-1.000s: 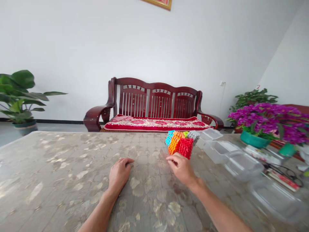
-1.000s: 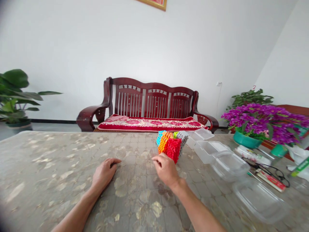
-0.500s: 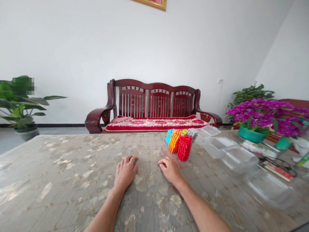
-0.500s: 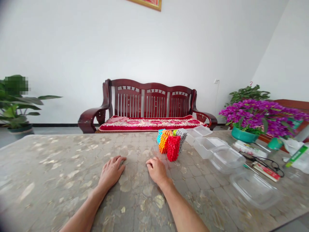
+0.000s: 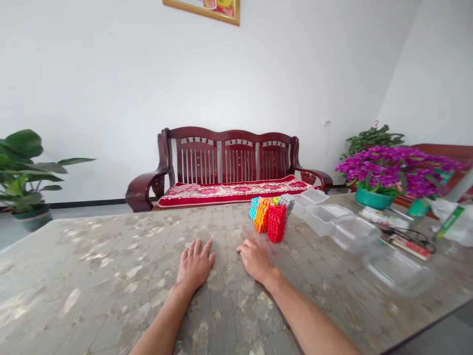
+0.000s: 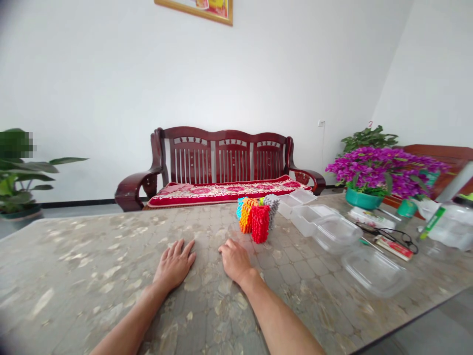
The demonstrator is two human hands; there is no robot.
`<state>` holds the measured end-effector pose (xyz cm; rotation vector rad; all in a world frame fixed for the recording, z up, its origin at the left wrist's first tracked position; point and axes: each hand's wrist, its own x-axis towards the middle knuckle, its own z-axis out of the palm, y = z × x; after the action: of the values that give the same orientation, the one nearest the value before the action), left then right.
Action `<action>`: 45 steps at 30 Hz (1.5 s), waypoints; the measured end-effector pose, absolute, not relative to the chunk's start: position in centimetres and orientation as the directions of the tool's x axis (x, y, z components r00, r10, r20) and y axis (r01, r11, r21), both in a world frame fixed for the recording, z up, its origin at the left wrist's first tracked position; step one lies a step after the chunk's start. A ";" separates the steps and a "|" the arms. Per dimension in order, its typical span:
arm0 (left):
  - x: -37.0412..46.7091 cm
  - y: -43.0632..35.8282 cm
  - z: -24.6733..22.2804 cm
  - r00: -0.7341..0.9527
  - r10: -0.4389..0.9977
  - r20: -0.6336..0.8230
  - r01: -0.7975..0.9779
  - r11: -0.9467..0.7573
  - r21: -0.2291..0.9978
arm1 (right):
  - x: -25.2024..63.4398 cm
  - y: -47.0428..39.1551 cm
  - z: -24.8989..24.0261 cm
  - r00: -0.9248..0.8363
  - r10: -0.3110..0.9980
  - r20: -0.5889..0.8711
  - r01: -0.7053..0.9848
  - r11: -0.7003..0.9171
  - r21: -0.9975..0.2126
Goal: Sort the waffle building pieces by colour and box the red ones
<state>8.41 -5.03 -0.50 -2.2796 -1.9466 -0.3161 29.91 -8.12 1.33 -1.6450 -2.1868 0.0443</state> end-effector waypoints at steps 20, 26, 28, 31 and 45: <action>7.8 -5.4 -0.2 0.190 0.956 0.226 0.978 -0.204 0.042 | 29.9 -8.1 1.0 -0.274 0.921 0.278 0.921 0.335 -0.201; 7.7 -5.5 -0.1 0.196 0.951 0.238 0.972 -0.220 0.079 | 30.0 -8.2 1.0 -0.284 0.913 0.294 0.916 0.349 -0.199; 7.7 -5.6 0.1 0.195 0.954 0.230 0.973 -0.218 0.079 | 30.0 -8.1 1.0 -0.284 0.914 0.288 0.917 0.347 -0.198; 7.7 -5.7 0.2 0.196 0.957 0.212 0.974 -0.216 0.076 | 30.1 -8.1 0.9 -0.280 0.916 0.286 0.916 0.344 -0.206; 7.6 -5.5 -0.1 0.202 0.950 0.236 0.970 -0.227 0.084 | 30.4 -7.9 0.6 -0.291 0.902 0.319 0.891 0.377 -0.254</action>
<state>7.57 -5.50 -0.10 -2.3697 -1.8993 -0.3663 30.41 -7.93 0.58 -1.5530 -2.2353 0.0381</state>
